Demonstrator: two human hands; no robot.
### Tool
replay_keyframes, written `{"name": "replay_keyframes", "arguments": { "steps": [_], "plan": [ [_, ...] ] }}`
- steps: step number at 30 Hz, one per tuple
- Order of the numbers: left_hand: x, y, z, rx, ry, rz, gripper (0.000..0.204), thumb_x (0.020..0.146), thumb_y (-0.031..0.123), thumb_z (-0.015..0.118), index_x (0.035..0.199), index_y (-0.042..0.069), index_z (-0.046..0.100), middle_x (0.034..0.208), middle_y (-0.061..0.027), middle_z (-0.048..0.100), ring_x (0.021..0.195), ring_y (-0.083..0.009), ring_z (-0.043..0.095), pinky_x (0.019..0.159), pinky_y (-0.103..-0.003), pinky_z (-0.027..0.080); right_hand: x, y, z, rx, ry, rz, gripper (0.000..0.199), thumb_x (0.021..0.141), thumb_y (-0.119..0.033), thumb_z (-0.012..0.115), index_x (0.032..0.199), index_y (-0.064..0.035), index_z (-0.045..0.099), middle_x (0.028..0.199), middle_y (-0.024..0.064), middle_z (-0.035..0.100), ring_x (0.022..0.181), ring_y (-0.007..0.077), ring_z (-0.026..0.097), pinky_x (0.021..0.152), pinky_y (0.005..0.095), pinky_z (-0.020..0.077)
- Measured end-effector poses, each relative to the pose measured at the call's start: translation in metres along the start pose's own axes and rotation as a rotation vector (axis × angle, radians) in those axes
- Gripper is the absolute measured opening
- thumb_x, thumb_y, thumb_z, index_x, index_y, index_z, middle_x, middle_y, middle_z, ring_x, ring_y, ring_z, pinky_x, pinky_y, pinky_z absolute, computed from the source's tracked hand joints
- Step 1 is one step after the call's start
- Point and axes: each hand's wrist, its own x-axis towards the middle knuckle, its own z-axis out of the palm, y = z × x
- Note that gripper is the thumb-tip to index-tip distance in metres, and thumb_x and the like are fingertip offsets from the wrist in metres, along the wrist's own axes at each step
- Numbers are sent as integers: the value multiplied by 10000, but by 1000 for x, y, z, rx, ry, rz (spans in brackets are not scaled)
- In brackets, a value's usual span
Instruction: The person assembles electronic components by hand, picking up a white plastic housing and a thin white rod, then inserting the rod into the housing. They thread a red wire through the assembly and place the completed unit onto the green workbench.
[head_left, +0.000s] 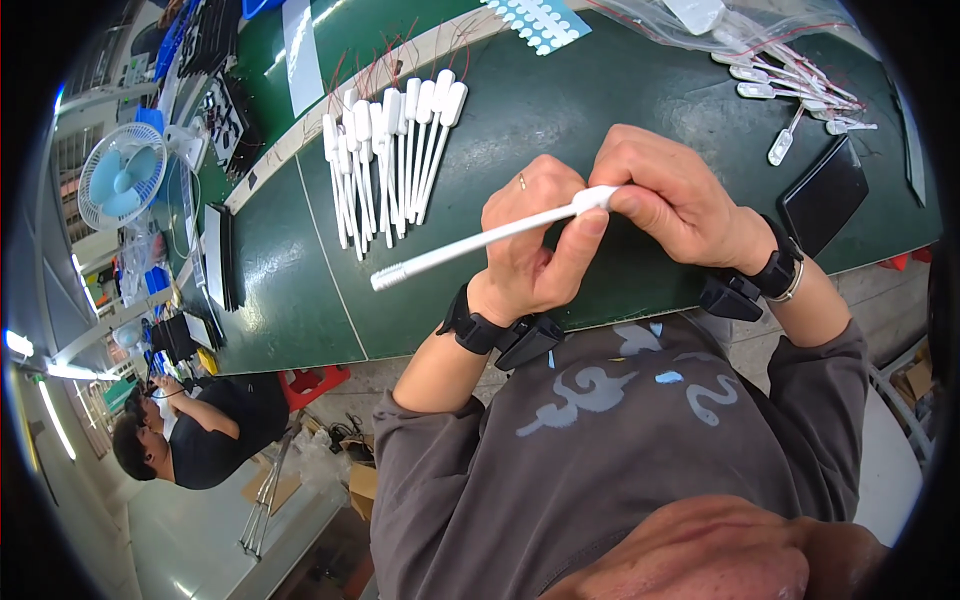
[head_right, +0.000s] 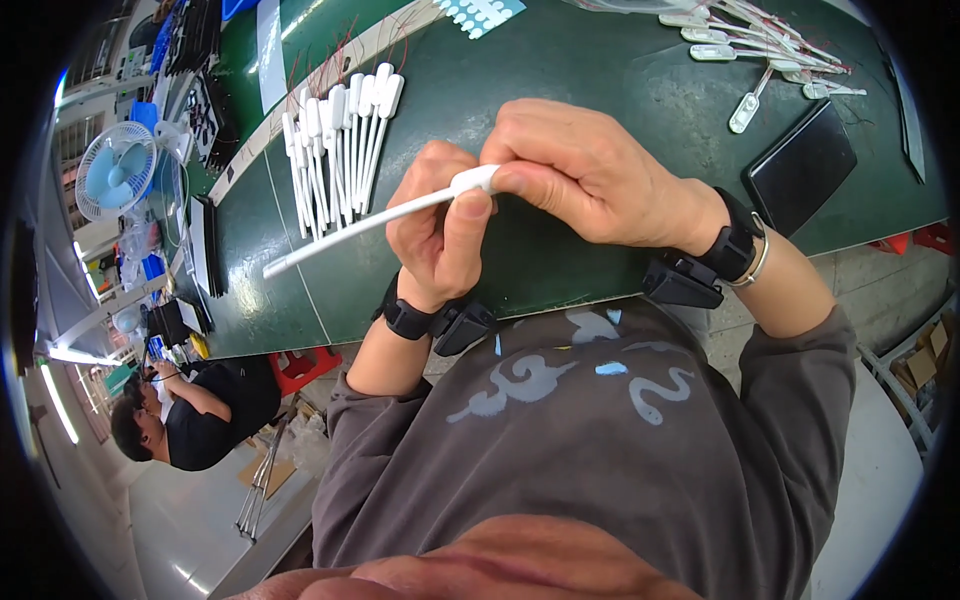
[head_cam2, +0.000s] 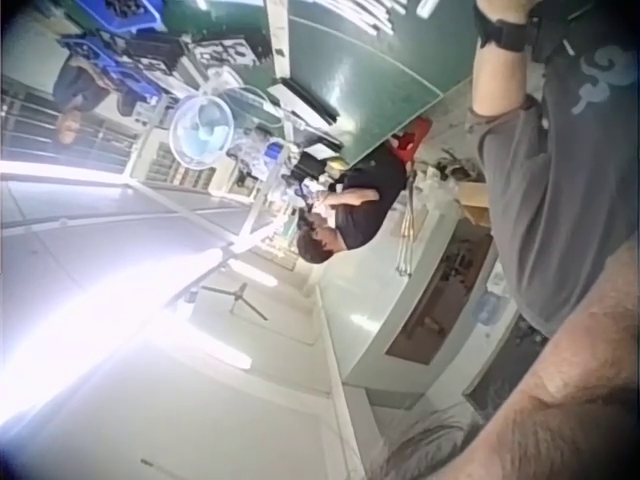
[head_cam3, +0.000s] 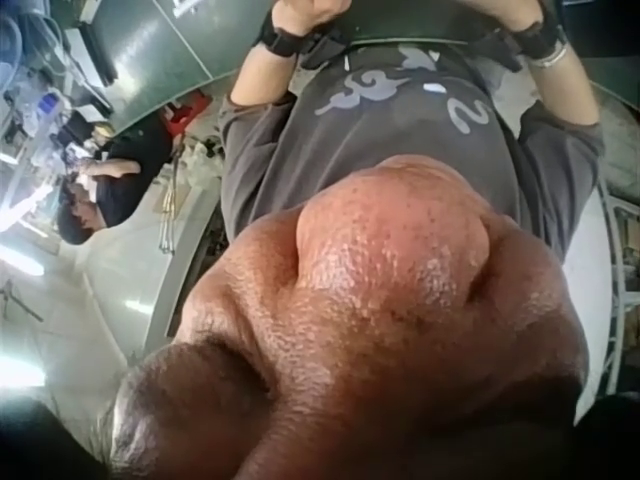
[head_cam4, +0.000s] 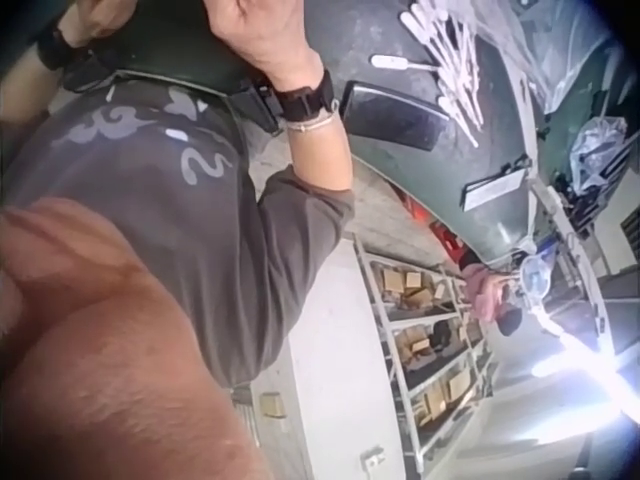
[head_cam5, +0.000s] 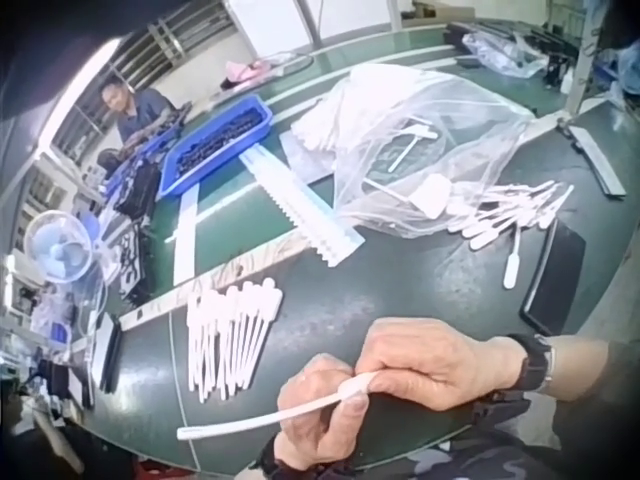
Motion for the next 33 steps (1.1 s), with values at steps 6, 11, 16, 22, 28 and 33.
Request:
{"name": "replay_keyframes", "arguments": {
  "steps": [6,11,16,22,28,33],
  "plan": [
    [1,-3,-1,-170,132,-376,229,1014,199,572,879,15,584,710,-44,552,594,-110,514,510,-282,403,1,2,-4,-59,30,226,224,1031,-220,524,943,-26,590,757,57,541,644,186,496,599,300,398],
    [5,1,-2,-347,178,-689,342,1054,306,525,854,31,564,708,-6,548,560,-57,483,500,-224,382,1,-1,-3,122,-8,419,278,1055,-271,489,941,-32,576,682,26,487,602,130,458,574,276,375],
    [5,-2,-1,-268,62,-698,368,1054,339,528,845,37,561,700,8,545,557,-47,483,497,-210,381,0,-1,-2,145,-4,442,308,1071,-290,454,943,-32,562,650,7,454,599,100,434,563,272,363],
    [3,1,0,-322,-1,-689,370,1054,338,527,844,36,564,703,1,552,560,-46,493,497,-206,387,1,-3,-2,126,-4,445,296,1039,-261,484,908,-13,579,669,85,501,607,213,483,598,346,404],
    [4,-1,-3,-451,3,-785,340,1050,321,541,878,29,571,709,-8,566,561,-50,496,496,-209,404,-1,-3,-4,193,-38,430,319,1062,-299,451,938,-22,547,653,10,452,612,99,421,578,268,353],
    [6,1,3,-537,197,-783,293,1038,290,572,898,33,570,714,-11,572,561,-49,491,487,-206,405,0,-2,-5,199,-22,465,307,1057,-302,467,953,-26,551,677,-3,478,623,83,437,587,253,369]
  ]
}}
